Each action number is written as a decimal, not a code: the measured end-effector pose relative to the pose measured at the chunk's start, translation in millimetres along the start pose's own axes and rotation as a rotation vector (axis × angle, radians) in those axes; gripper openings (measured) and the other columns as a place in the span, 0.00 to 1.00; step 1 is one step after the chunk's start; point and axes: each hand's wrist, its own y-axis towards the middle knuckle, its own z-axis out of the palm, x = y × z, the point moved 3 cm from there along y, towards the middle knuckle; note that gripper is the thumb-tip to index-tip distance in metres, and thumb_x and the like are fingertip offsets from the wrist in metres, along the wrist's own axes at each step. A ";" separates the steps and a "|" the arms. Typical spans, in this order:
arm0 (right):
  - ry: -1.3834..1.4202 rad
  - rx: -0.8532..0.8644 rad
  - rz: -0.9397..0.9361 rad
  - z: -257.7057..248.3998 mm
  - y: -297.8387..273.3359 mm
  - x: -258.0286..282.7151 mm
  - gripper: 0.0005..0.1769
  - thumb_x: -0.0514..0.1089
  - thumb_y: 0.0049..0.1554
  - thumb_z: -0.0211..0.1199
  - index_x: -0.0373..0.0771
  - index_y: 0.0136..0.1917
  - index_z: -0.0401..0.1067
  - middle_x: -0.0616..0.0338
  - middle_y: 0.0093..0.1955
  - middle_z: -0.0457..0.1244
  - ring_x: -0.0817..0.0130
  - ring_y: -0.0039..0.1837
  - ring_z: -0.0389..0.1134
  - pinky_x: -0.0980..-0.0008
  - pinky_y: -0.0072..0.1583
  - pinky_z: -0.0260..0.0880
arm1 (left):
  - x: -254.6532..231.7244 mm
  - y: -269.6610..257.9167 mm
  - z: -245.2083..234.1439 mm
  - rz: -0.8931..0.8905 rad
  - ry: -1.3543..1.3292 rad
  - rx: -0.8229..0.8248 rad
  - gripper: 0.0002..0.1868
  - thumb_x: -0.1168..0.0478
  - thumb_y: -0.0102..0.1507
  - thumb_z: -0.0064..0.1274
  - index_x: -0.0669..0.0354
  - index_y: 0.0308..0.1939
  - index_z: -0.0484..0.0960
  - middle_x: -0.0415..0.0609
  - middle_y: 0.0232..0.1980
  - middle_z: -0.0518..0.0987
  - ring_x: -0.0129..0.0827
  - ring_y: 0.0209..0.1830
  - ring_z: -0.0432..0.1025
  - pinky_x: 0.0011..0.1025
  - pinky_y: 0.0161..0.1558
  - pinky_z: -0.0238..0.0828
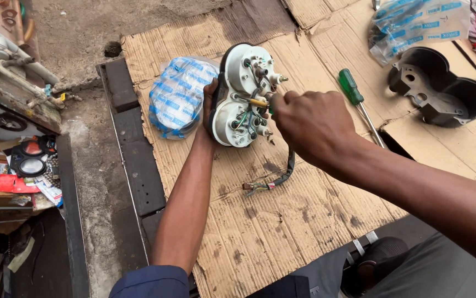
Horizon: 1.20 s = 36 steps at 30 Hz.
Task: Disassembling a motorcycle instrument cluster to access and repair internal components using a screwdriver.
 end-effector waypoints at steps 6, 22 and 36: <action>0.752 0.448 0.445 6.8 17.6 -23.8 0.35 0.61 0.69 0.53 0.30 0.38 0.80 0.48 0.28 0.66 0.64 0.29 0.57 0.61 0.33 0.55 | -0.5 4.4 -28.6 -0.007 -0.027 -0.022 0.41 0.36 0.68 0.53 0.63 0.74 0.69 0.59 0.65 0.77 0.49 0.60 0.76 0.49 0.62 0.79; 0.397 0.094 0.230 -23.1 17.5 -12.9 0.28 0.56 0.66 0.57 0.29 0.38 0.78 0.47 0.30 0.67 0.52 0.31 0.69 0.55 0.37 0.67 | 2.0 5.9 -15.7 -0.083 -0.152 -0.027 0.43 0.36 0.65 0.51 0.64 0.73 0.68 0.63 0.65 0.76 0.54 0.58 0.77 0.51 0.58 0.79; 0.188 0.022 0.096 -46.7 12.4 5.9 0.21 0.53 0.64 0.55 0.30 0.52 0.74 0.50 0.38 0.67 0.58 0.37 0.70 0.60 0.38 0.70 | 3.3 8.1 -34.2 -0.062 -0.152 -0.046 0.39 0.36 0.65 0.51 0.62 0.69 0.71 0.58 0.63 0.79 0.48 0.58 0.76 0.47 0.58 0.78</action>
